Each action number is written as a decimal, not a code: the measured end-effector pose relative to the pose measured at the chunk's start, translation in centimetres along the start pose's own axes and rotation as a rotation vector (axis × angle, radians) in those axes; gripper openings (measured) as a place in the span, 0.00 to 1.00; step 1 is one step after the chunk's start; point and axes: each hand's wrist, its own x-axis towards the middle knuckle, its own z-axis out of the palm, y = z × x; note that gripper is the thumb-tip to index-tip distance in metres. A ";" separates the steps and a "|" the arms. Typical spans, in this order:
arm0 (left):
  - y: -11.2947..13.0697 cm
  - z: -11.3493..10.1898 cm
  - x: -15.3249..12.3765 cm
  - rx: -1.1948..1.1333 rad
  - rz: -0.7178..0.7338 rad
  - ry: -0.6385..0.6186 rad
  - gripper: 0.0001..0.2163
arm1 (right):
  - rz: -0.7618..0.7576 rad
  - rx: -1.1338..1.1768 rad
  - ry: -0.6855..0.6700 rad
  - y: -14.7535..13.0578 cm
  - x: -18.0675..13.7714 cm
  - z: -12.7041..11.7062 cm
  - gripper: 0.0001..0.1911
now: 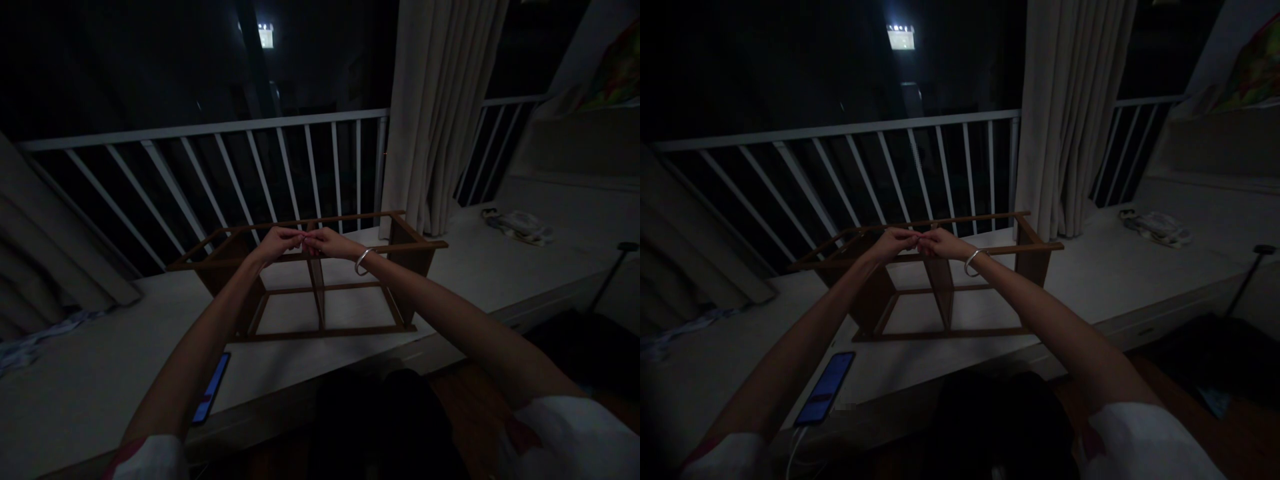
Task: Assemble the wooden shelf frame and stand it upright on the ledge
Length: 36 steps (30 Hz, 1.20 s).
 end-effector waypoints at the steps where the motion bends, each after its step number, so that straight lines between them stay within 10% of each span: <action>1: 0.1 0.0 -0.1 0.007 0.006 -0.003 0.18 | -0.002 0.000 -0.001 0.0 0.0 0.0 0.16; 10: 1.8 0.0 -1.0 0.235 0.091 -0.095 0.20 | -0.025 0.008 0.014 0.6 0.3 0.0 0.16; 21: 11.3 -2.4 -1.2 1.497 0.491 -0.495 0.16 | -0.033 -0.071 0.035 0.3 -0.1 0.1 0.17; 36: 11.7 1.2 -0.1 1.603 0.548 -0.654 0.11 | -0.029 -0.043 0.039 1.4 0.3 0.1 0.13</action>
